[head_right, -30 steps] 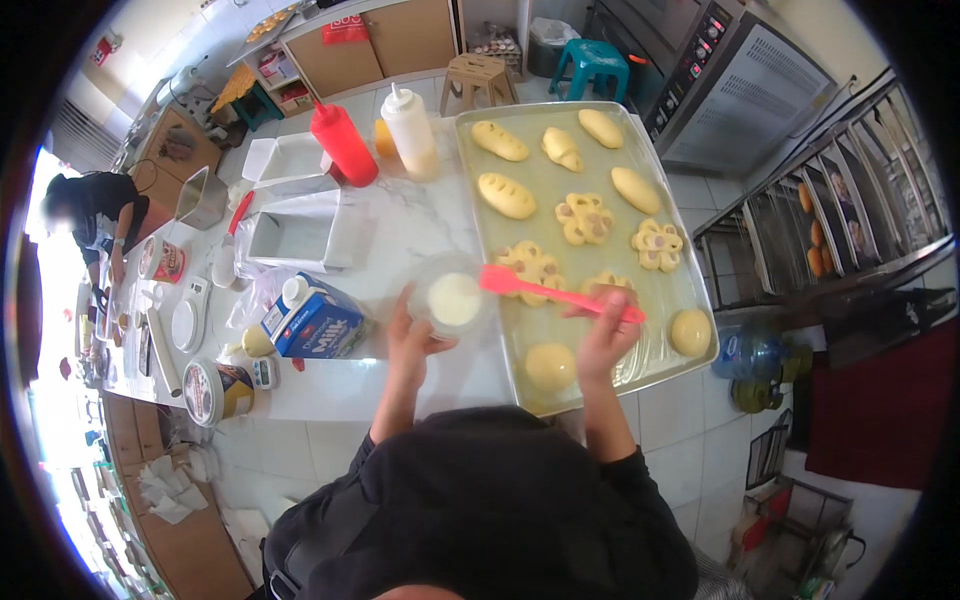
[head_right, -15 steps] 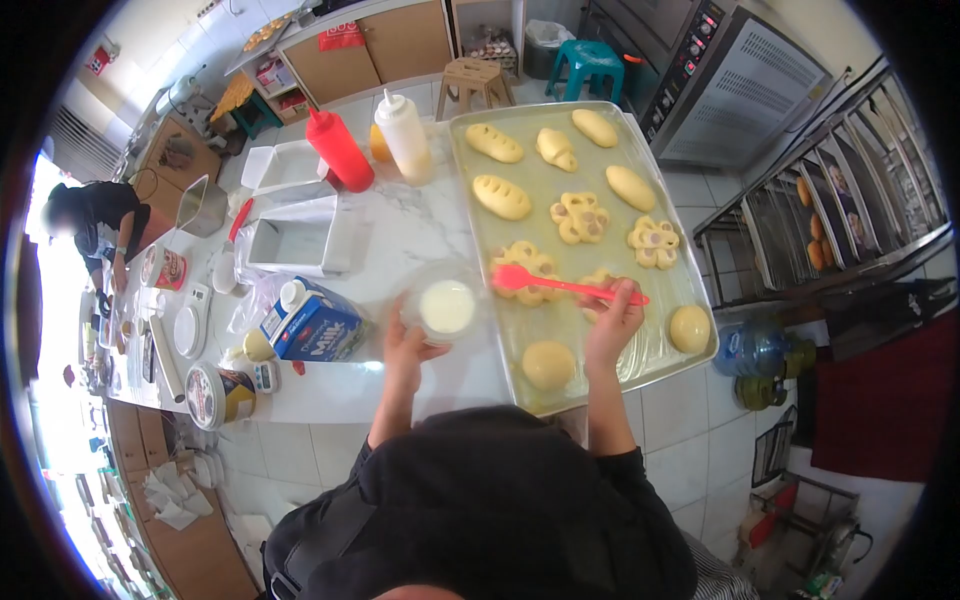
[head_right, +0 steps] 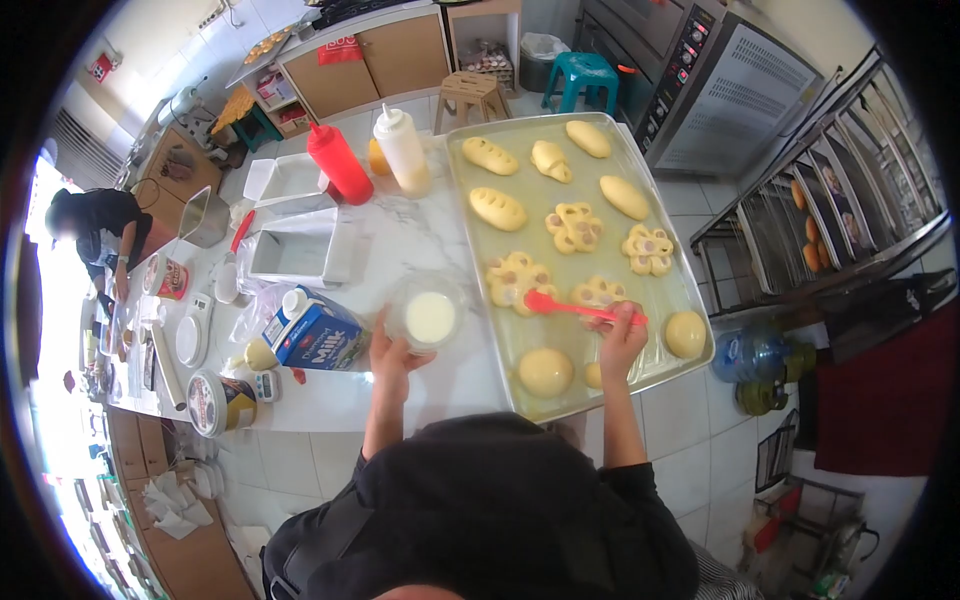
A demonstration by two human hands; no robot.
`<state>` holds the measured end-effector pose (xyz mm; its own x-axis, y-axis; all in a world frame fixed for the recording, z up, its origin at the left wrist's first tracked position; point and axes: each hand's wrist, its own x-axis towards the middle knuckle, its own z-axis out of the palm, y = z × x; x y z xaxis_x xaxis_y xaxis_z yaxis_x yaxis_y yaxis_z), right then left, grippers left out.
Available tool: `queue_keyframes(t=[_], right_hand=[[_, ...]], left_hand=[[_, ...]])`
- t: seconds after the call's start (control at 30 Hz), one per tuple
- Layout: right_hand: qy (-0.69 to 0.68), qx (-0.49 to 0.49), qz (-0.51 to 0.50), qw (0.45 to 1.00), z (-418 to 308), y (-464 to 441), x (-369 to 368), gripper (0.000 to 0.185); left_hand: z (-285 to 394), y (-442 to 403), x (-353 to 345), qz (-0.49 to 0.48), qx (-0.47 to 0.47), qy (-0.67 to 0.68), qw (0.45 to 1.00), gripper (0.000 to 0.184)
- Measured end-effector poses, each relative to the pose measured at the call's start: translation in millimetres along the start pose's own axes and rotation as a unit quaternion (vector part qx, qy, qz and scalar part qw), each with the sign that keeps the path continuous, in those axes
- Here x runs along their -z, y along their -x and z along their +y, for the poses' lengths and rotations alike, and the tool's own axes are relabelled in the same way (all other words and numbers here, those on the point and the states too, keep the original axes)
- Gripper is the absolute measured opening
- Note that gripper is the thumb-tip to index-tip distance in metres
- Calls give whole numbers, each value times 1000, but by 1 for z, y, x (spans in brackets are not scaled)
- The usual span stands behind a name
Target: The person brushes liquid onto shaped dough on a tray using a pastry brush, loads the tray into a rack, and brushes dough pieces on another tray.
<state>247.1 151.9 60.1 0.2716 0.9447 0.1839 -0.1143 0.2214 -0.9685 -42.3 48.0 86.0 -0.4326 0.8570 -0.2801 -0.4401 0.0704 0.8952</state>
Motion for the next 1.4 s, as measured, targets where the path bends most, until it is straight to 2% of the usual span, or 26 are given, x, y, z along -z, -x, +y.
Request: queue_keyframes(t=[0.1, 0.2, 0.3, 0.4, 0.53, 0.63, 0.73, 0.83, 0.93, 1.07, 1.17, 1.27, 1.4], right_hand=[[20, 46, 5, 999, -6, -1, 3, 27], [29, 28, -15, 999, -9, -10, -1, 28], [-31, 50, 3, 998, -8, -15, -18, 28], [15, 33, -98, 995, 4, -14, -18, 28], [5, 30, -73, 997, -2, -9, -9, 29], [31, 96, -66, 993, 0, -11, 5, 29], [19, 76, -69, 995, -1, -24, 6, 29], [-56, 54, -18, 997, 4, -39, -5, 30], [5, 19, -73, 997, 12, -59, -11, 30], [-49, 34, -29, 998, 6, -85, -27, 29], [57, -27, -109, 992, 36, -108, -33, 28], [-14, -12, -69, 997, 31, -115, -50, 31], [2, -9, -150, 989, 21, -113, -73, 32]], left_hand=[[0, 0, -1, 1, 0, 0, 1000, 63], [-1, 1, 1, -3, 0, -1, 1000, 64], [-3, 0, 0, -13, -8, 6, 1000, 64], [-1, 4, 0, -3, -7, 3, 1000, 65], [4, 9, -1, 7, -10, -2, 1000, 66], [1, 11, 1, 12, -1, -1, 1000, 67], [0, 13, 2, 16, -6, 3, 1000, 66], [-3, 15, 0, 27, -18, 13, 999, 65], [-6, 20, -3, 40, -24, 25, 999, 65], [-8, 29, -13, 50, -39, 21, 998, 65], [-15, 35, -21, 77, -46, 38, 995, 66], [-24, 39, -35, 90, -56, 40, 994, 67], [-27, 52, -68, 100, -92, 37, 990, 67]])
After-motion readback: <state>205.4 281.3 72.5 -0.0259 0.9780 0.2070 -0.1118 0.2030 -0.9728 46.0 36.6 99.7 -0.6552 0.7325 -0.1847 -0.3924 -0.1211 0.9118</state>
